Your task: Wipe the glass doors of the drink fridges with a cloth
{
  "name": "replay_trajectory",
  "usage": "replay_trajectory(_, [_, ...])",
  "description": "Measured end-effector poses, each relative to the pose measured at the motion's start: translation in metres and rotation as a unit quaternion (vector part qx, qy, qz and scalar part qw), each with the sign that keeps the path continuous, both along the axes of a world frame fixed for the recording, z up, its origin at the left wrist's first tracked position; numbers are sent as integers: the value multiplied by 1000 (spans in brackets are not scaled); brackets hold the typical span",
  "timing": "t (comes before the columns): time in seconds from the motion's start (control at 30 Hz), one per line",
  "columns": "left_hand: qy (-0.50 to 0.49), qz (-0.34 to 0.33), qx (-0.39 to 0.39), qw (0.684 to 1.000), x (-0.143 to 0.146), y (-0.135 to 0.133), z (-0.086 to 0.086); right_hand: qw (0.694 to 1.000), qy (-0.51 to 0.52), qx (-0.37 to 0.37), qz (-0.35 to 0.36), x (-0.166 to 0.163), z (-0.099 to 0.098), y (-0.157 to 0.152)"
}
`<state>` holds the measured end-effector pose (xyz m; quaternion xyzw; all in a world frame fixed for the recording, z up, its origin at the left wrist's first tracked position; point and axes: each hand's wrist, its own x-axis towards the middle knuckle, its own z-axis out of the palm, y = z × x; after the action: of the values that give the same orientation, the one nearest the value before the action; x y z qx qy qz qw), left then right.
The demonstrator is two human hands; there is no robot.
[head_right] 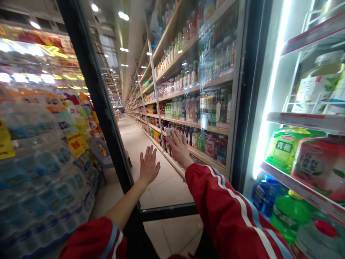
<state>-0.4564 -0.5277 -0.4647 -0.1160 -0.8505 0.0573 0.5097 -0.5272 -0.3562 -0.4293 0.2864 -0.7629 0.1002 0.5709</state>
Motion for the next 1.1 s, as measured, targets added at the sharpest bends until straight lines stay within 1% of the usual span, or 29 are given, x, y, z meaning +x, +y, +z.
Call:
replay_trajectory(0.07, [6,-5,-5,1000,-2,6,4,1000,1,11,-3,0,-6,4])
replay_trajectory(0.2, [-7,-9,-13,1000,-5,13,7,998,4,59,7,2,-38,10])
replay_trajectory(0.27, [-14,-8,-17,1000,-6,14,9,998,8,67,10,1,-44,13])
replay_trajectory(0.3, [-15,-7,-18,1000,-7,14,10,998,11,64,9,0,-40,14])
replay_trajectory(0.37, [-15,-6,-20,1000,-9,14,14,999,15,35,0,-3,-24,16])
replay_trajectory(0.47, [-10,-7,-19,1000,-11,16,21,998,20,-57,-28,-6,7,19])
replay_trajectory(0.53, [-8,-8,-13,1000,-12,18,23,995,17,-89,-38,-6,16,21])
replay_trajectory(0.57, [-9,-9,-10,1000,-12,19,23,996,17,-84,-38,-5,15,21])
replay_trajectory(0.6, [-10,-10,-9,1000,-12,19,23,997,18,-62,-34,-4,11,21])
replay_trajectory(0.73, [-23,-14,-13,1000,-11,19,19,998,31,61,1,0,-17,19])
replay_trajectory(0.8, [-18,-14,-11,1000,-11,19,20,997,34,74,16,0,-18,15])
replay_trajectory(0.87, [-1,-21,-9,1000,-10,20,24,998,30,56,27,-3,-6,8])
replay_trajectory(1.0, [30,-71,-11,997,-12,28,37,997,-3,-1,79,-7,29,-8])
replay_trajectory(1.1, [28,-103,-29,994,-17,32,45,991,-19,-20,130,-8,43,-11])
